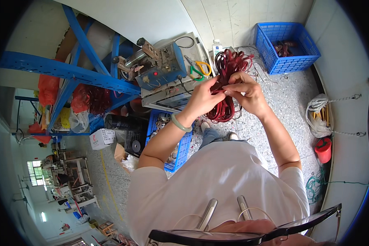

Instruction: The person bundles strips of material by hand, takes a roll of tape from a shelf, and cuts pieces of tape using scissors.

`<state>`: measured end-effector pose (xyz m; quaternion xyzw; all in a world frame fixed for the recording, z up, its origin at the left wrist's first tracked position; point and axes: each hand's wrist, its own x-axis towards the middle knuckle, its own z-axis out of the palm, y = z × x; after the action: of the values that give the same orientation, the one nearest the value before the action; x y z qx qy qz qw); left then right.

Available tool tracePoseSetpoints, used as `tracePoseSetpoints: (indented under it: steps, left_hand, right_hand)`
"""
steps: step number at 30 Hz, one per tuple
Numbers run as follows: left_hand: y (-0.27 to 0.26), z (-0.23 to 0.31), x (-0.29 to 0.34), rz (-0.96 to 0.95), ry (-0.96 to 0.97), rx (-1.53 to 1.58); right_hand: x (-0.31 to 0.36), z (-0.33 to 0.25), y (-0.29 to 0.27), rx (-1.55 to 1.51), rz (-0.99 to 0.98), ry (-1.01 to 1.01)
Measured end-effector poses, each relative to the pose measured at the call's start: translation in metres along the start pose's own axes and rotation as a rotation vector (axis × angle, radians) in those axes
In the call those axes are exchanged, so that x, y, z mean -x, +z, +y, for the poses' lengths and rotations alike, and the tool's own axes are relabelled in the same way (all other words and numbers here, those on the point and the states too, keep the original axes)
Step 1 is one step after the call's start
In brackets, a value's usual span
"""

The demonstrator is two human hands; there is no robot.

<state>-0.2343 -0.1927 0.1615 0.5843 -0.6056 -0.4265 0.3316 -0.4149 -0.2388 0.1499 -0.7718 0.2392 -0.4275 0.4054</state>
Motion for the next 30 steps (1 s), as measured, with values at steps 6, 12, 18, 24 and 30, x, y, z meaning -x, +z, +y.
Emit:
tracePoseSetpoints:
  steps: [6,12,18,24,30]
  left_hand:
    - [0.007,0.003,0.014,0.335,0.370,-0.321]
    - [0.014,-0.005,0.025,0.363,0.392,0.113]
    - [0.007,0.013,0.050,0.253,0.122,0.471]
    - [-0.009,0.000,0.070,0.363,0.106,0.409]
    - [-0.016,-0.008,0.100,0.544,0.185,0.222]
  right_hand:
    - [0.003,-0.002,0.012,0.011,0.178,0.014]
    - [-0.004,-0.020,0.014,0.027,0.233,-0.020]
    - [-0.005,-0.025,0.009,0.076,0.105,-0.071]
    - [-0.015,-0.036,0.013,0.086,-0.035,-0.445]
    - [-0.014,-0.051,0.036,0.087,-0.170,-0.410]
